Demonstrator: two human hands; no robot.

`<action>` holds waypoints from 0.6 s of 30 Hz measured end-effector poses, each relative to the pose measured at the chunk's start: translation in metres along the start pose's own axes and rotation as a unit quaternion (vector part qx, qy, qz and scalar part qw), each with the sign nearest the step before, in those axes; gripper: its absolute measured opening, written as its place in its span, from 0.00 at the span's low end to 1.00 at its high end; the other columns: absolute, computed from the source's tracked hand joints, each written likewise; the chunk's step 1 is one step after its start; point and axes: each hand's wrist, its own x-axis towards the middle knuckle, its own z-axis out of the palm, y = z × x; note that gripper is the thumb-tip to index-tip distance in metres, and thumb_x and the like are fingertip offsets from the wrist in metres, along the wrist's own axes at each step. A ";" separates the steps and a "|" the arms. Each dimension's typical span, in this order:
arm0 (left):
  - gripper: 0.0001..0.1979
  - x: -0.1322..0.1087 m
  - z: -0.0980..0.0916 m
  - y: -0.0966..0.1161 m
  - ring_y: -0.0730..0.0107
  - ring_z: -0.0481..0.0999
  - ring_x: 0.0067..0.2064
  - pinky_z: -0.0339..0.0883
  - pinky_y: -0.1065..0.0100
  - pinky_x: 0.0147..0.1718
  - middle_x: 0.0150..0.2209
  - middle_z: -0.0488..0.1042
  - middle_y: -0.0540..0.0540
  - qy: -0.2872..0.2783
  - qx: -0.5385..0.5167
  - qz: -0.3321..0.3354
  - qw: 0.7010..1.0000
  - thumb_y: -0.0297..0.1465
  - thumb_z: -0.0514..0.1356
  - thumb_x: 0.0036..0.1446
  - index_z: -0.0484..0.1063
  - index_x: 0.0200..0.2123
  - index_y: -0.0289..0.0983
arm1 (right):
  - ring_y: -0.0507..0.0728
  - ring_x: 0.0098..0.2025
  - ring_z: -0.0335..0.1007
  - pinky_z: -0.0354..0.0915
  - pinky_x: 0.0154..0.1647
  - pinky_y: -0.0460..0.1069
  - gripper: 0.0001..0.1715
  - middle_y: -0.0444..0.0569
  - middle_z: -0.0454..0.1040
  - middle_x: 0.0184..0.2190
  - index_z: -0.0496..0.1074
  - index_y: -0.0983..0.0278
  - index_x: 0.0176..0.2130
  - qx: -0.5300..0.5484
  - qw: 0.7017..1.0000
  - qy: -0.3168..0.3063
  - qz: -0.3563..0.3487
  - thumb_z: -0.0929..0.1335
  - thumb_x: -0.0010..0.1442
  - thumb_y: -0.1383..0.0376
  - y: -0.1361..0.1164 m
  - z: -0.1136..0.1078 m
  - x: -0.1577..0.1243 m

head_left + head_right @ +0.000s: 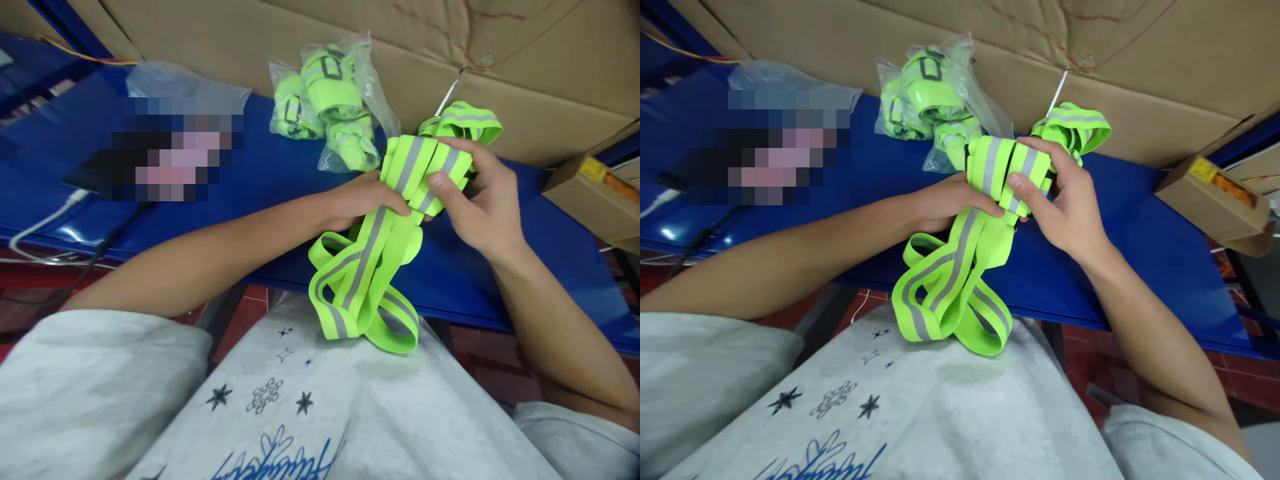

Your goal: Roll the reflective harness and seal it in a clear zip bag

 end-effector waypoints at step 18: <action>0.13 -0.015 0.023 0.012 0.53 0.85 0.47 0.75 0.48 0.57 0.42 0.83 0.42 -0.043 -0.173 0.042 0.983 0.27 0.56 0.70 0.77 0.52 0.31 | 0.60 0.60 0.78 0.71 0.67 0.61 0.21 0.40 0.82 0.55 0.75 0.46 0.59 -0.135 0.960 0.054 -0.237 0.71 0.69 0.63 -0.008 -0.014 -0.004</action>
